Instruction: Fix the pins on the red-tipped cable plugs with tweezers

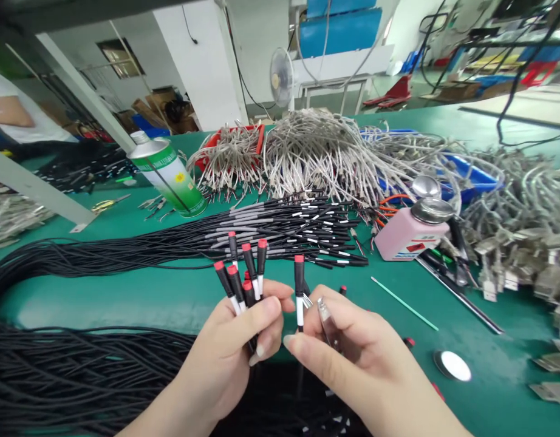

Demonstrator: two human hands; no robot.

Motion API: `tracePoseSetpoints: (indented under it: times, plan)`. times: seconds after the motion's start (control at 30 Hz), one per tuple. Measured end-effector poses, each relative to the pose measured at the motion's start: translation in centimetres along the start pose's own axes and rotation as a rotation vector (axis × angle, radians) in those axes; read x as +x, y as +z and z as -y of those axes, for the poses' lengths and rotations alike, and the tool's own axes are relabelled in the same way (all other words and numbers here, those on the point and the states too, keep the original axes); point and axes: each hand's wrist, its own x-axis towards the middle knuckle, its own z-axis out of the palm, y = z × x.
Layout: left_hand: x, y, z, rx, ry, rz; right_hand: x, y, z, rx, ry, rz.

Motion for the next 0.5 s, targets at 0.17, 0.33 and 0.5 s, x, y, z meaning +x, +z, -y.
tracePoseSetpoints:
  times: [0.17,0.33,0.5]
  plan:
    - [-0.1,0.2,-0.1,-0.074,-0.048,0.053,-0.2,0.5,0.1,-0.098,0.066,0.026]
    - [0.0,0.3,-0.1,-0.096,-0.043,0.045,0.2,0.0,0.0,-0.284,-0.115,-0.003]
    - [0.0,0.2,-0.2,-0.041,-0.009,0.049,0.2,-1.0,-0.5,-0.43,-0.289,-0.283]
